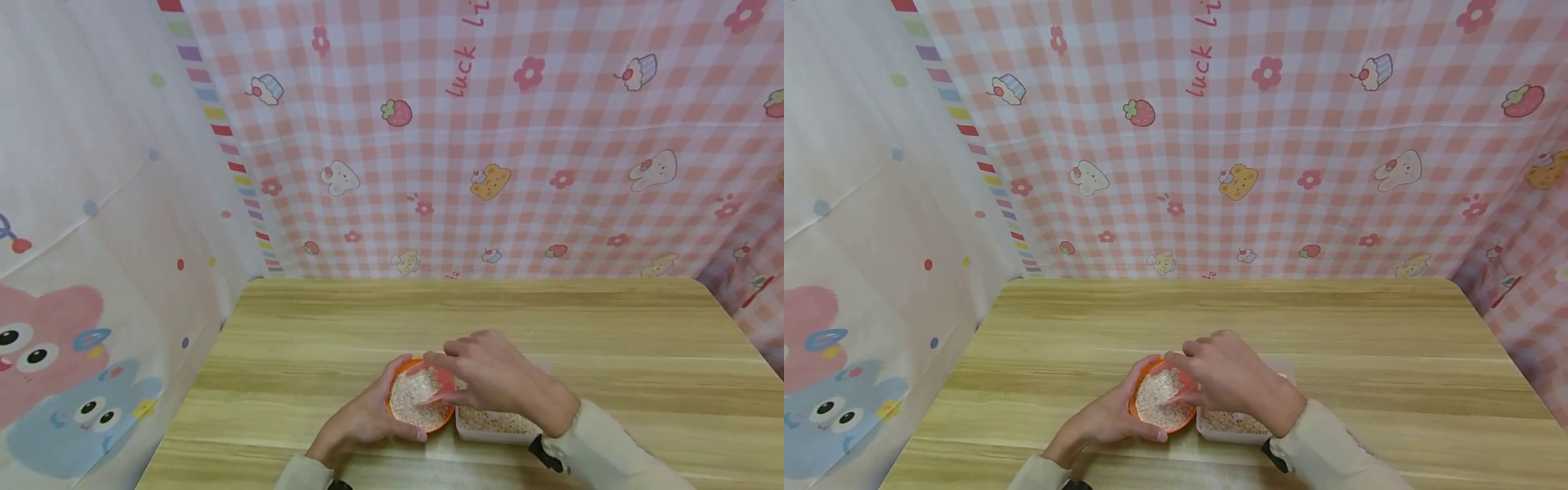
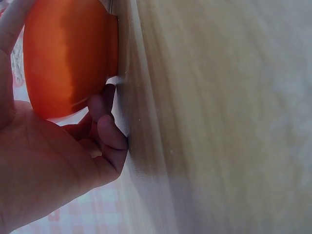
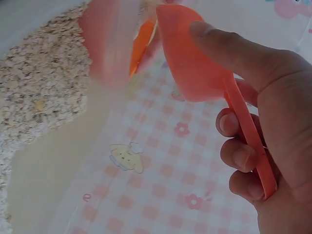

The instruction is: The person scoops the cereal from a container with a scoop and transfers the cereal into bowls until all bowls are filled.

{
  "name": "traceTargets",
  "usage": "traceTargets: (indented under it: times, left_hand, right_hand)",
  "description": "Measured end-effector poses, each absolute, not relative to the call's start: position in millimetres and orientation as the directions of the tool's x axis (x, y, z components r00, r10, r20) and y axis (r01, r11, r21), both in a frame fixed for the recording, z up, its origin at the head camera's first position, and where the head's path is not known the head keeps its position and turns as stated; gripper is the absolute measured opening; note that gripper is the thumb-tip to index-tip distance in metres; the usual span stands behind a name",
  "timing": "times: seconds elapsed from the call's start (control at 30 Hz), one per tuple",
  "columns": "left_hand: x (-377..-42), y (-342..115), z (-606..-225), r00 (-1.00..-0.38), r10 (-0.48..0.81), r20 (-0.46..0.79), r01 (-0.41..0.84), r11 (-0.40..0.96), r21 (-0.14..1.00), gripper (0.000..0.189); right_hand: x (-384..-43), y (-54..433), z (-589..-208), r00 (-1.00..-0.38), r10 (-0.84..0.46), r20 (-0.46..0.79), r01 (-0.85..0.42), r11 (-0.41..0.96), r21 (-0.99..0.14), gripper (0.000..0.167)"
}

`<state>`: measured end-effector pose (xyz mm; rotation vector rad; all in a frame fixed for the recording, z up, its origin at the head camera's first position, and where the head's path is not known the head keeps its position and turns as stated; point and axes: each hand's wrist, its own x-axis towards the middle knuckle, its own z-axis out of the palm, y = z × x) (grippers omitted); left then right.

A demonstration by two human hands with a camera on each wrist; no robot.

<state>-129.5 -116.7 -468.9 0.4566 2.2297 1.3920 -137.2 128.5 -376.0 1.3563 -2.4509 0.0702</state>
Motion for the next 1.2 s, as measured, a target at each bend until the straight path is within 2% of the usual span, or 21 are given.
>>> traceTargets:
  times: [0.23, 0.57, 0.83, 1.2]
  left_hand:
    - [-130.5, -117.2, -469.9, -0.831, 0.522, -0.192, 0.061, 0.429, 0.901, 0.114]
    - [-130.1, -117.2, -469.0, -0.836, 0.517, -0.183, 0.072, 0.435, 0.898, 0.114]
    - [-129.8, -116.6, -468.8, -0.835, 0.512, -0.203, 0.05, 0.438, 0.898, 0.116]
    - [-128.7, -116.8, -468.5, -0.833, 0.523, -0.18, 0.066, 0.416, 0.907, 0.116]
  right_hand:
    - [-135.8, 121.2, -373.1, -0.402, -0.83, 0.387, -0.824, 0.512, 0.243, 0.047]
    - [-132.2, 120.7, -367.2, -0.406, -0.846, 0.345, -0.805, 0.51, 0.302, 0.048]
    - [-132.1, 126.7, -361.7, -0.422, -0.833, 0.358, -0.801, 0.527, 0.283, 0.053]
    - [-133.3, 140.5, -363.1, -0.453, -0.798, 0.399, -0.818, 0.549, 0.17, 0.059]
